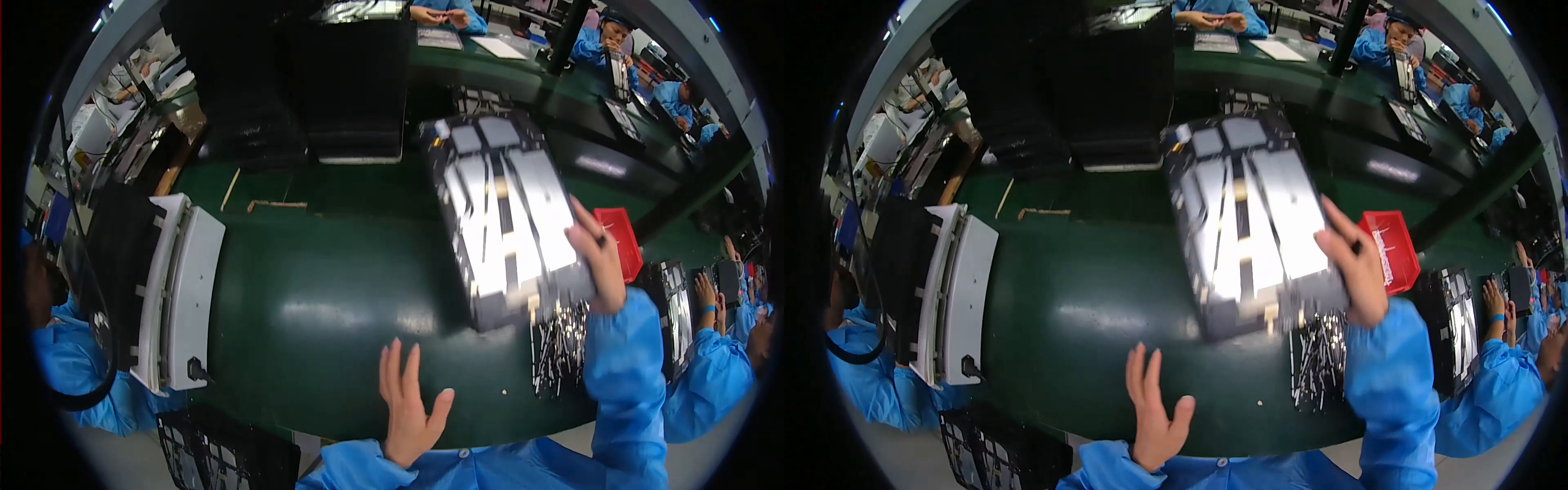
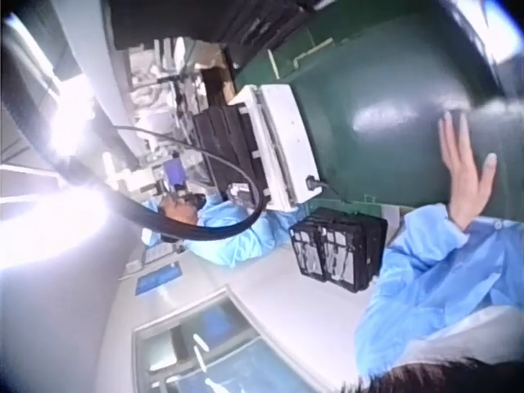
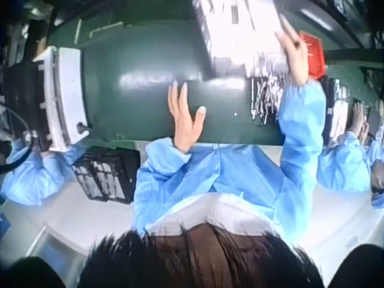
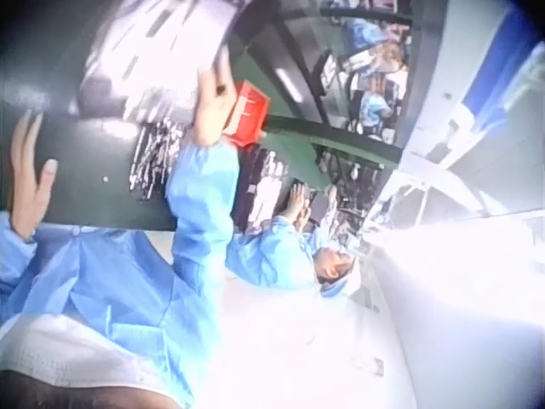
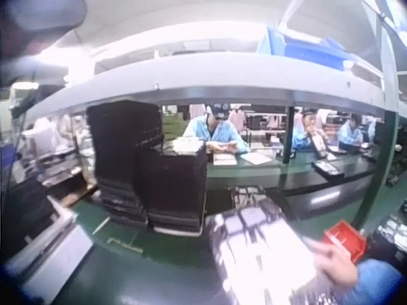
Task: The person assembles internal components of a tablet chassis by connecting ribbon cables and applying adhesive tape to a battery and other internal components, using tweezers to manipulate the small parts.
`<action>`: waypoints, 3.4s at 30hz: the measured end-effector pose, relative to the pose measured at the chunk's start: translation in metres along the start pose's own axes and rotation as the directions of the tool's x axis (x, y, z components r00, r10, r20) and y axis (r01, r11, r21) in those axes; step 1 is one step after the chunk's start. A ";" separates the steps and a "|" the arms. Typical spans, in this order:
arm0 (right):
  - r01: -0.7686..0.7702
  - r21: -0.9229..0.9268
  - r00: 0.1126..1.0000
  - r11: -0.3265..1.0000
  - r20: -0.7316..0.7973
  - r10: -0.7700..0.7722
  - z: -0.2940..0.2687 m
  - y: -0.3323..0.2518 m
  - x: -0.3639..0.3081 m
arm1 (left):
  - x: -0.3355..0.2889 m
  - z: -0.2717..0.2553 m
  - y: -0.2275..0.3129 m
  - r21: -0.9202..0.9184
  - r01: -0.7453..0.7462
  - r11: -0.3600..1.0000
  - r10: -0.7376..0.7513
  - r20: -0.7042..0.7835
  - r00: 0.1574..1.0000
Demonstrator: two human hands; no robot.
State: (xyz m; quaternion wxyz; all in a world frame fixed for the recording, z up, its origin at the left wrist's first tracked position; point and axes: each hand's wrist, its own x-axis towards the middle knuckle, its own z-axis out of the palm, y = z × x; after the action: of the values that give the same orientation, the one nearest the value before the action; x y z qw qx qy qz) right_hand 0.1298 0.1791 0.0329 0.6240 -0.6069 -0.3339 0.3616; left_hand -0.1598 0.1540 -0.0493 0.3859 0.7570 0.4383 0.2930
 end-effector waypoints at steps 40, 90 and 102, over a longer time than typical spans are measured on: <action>0.265 -0.740 0.863 0.619 -0.105 -0.494 -0.105 -0.123 -0.119 | -0.010 0.050 0.037 -0.360 -0.017 0.933 0.070 0.133 0.989; -0.084 0.217 0.994 0.973 -0.048 0.097 -0.026 0.036 -0.186 | -0.068 0.017 0.101 -0.807 0.205 0.553 -0.177 0.127 0.976; 0.105 -0.359 0.994 0.927 -0.002 -0.113 -0.002 0.072 -0.145 | -0.062 0.023 0.027 -0.908 0.251 0.335 -0.579 0.012 0.815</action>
State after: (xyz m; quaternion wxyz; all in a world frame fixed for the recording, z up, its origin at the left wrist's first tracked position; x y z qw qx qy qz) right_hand 0.0540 0.0541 -0.0362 0.5257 -0.6950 -0.4205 0.2525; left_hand -0.1573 0.0827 -0.0452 0.7055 0.2476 0.4578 0.4811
